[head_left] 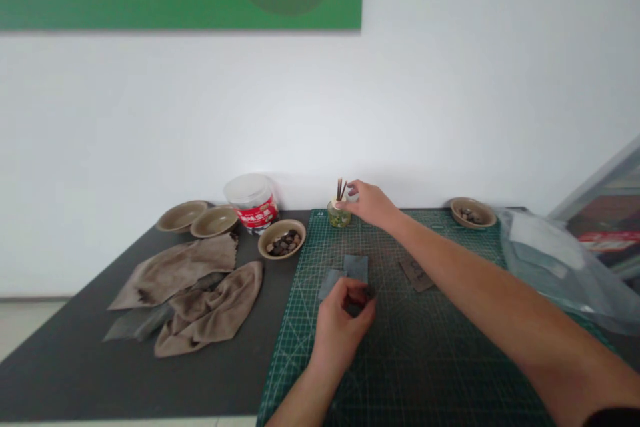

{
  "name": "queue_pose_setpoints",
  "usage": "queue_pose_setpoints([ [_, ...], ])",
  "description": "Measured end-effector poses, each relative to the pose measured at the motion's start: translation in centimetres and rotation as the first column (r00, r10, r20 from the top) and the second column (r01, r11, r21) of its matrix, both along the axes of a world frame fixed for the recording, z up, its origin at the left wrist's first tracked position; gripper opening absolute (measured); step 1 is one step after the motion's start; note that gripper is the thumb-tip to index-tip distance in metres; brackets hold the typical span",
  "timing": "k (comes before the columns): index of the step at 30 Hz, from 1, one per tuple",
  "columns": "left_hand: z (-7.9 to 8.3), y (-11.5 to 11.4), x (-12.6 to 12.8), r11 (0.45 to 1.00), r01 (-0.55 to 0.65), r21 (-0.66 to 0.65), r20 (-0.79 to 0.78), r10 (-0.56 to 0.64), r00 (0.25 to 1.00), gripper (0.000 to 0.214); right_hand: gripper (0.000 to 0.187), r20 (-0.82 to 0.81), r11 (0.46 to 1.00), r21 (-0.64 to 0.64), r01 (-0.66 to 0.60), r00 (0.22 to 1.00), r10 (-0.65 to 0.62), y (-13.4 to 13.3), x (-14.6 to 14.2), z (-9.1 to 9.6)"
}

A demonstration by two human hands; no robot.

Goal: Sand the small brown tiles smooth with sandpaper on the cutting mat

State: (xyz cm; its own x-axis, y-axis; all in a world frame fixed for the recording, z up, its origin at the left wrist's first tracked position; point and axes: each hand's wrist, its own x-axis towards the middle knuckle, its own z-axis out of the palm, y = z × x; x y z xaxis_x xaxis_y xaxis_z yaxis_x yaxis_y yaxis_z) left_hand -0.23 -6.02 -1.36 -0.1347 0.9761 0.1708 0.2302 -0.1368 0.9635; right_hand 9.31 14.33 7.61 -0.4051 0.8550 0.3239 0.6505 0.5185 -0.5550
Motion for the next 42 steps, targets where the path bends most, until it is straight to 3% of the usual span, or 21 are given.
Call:
queue_pose_setpoints([
  [2, 0.1, 0.1, -0.1, 0.997, -0.081, 0.008, 0.038, 0.081, 0.996, 0.018, 0.041, -0.059, 0.995, -0.085, -0.058, 0.997, 0.053, -2.2, 1.4, -0.5],
  [4, 0.3, 0.1, -0.2, 0.99, -0.141, 0.01, 0.087, 0.139, 0.986, 0.018, 0.036, -0.113, 0.939, -0.273, -0.208, 0.976, 0.184, -5.0, 3.2, -1.2],
  [6, 0.6, 0.1, -0.3, 0.986, -0.166, -0.002, 0.138, 0.164, 0.977, 0.021, 0.044, -0.231, 0.798, -0.485, -0.357, 0.933, 0.277, -7.9, 4.8, -2.3],
  [8, 0.8, 0.1, -0.3, 0.987, -0.156, -0.022, 0.176, 0.158, 0.972, 0.025, 0.051, -0.369, 0.653, -0.588, -0.477, 0.877, 0.309, -10.4, 6.1, -3.5],
  [10, 0.8, 0.1, -0.3, 0.991, -0.131, -0.034, 0.194, 0.135, 0.972, 0.028, 0.051, -0.469, 0.575, -0.623, -0.53, 0.842, 0.268, -12.2, 6.9, -4.6],
  [11, 0.8, 0.1, -0.2, 0.993, -0.115, -0.037, 0.196, 0.12, 0.973, 0.029, 0.049, -0.498, 0.564, -0.631, -0.533, 0.836, 0.232, -12.7, 7.2, -5.1],
  [15, 0.4, 0.0, 0.0, 0.998, -0.02, -0.052, 0.174, 0.029, 0.984, 0.027, 0.041, -0.485, 0.66, -0.6, -0.452, 0.862, 0.149, -13.6, 7.5, -6.0],
  [21, 0.2, -0.4, 0.3, 0.999, 0.03, -0.036, 0.097, -0.026, 0.995, 0.024, 0.029, -0.422, 0.737, -0.547, -0.398, 0.891, 0.169, -14.3, 7.5, -5.4],
  [25, 0.2, -0.5, 0.6, 0.997, 0.079, -0.021, 0.085, -0.077, 0.993, 0.03, 0.023, -0.332, 0.826, -0.46, -0.326, 0.926, 0.181, -15.0, 7.9, -5.0],
  [28, 0.1, -0.6, 0.7, 0.994, 0.106, 0.004, 0.081, -0.106, 0.991, 0.036, 0.019, -0.217, 0.913, -0.348, -0.215, 0.965, 0.145, -14.7, 9.2, -4.5],
  [31, 0.1, -0.7, 0.6, 0.995, 0.092, 0.034, -0.001, -0.092, 0.996, 0.029, 0.022, -0.093, 0.976, -0.217, -0.015, 0.996, -0.006, -12.6, 12.3, -3.7],
  [34, 0.1, -0.9, 0.5, 0.994, 0.1, 0.045, -0.084, -0.096, 0.992, 0.022, 0.024, 0.006, 0.971, -0.074, 0.229, 0.973, -0.229, -8.6, 17.1, -3.2],
  [37, 0.1, -1.1, 0.5, 0.991, 0.124, 0.045, -0.14, -0.117, 0.983, 0.018, 0.024, 0.15, 0.908, 0.024, 0.419, 0.896, -0.418, -4.4, 22.4, -3.4],
  [40, 0.1, -1.2, 0.3, 0.99, 0.139, 0.033, -0.192, -0.13, 0.973, 0.015, 0.029, 0.32, 0.84, 0.025, 0.542, 0.792, -0.52, -1.3, 26.5, -4.4],
  [42, 0.2, -1.3, 0.1, 0.989, 0.145, 0.023, -0.215, -0.137, 0.967, 0.014, 0.034, 0.402, 0.826, -0.002, 0.564, 0.757, -0.516, 0.0, 28.2, -5.1],
])
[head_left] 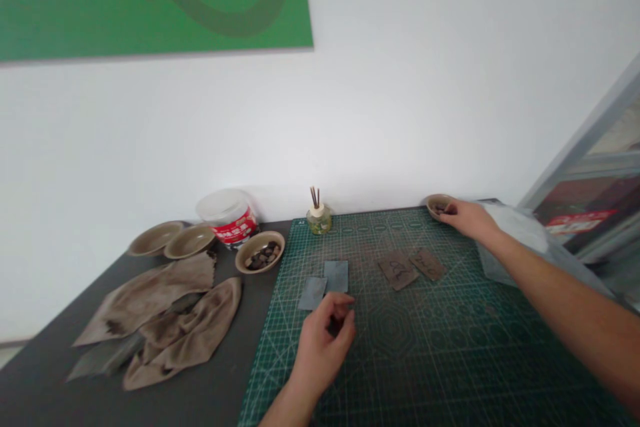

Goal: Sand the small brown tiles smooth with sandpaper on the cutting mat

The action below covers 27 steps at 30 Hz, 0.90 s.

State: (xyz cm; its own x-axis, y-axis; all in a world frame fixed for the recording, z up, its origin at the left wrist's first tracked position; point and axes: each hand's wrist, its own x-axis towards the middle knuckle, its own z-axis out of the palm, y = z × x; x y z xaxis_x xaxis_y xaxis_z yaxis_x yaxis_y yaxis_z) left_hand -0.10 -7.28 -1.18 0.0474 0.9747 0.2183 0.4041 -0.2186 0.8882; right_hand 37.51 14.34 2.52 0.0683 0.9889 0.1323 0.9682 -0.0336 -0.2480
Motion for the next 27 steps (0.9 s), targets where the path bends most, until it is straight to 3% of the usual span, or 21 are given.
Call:
queue_pose_setpoints([
  [5, 0.3, 0.1, -0.1, 1.0, 0.002, 0.0, -0.024, -0.002, 1.0, 0.014, 0.035, 0.053, 0.998, -0.06, -0.013, 0.998, 0.016, 2.0, 1.2, -0.5],
  [20, 0.1, -0.6, 0.4, 0.996, -0.025, 0.086, -0.133, 0.036, 0.99, 0.015, 0.036, 0.154, 0.99, -0.111, 0.081, 0.986, -0.064, 4.8, -0.3, -1.1],
  [24, 1.9, -1.0, 0.1, 0.985, 0.009, 0.172, -0.311, 0.046, 0.949, 0.016, 0.036, 0.144, 0.992, -0.111, 0.059, 0.989, -0.042, 4.6, -0.8, -0.9],
  [27, 4.5, 0.5, -2.3, 0.98, 0.019, 0.2, -0.492, 0.083, 0.867, 0.016, 0.038, 0.14, 0.993, -0.103, 0.056, 0.989, -0.041, 4.4, -0.9, -0.7],
])
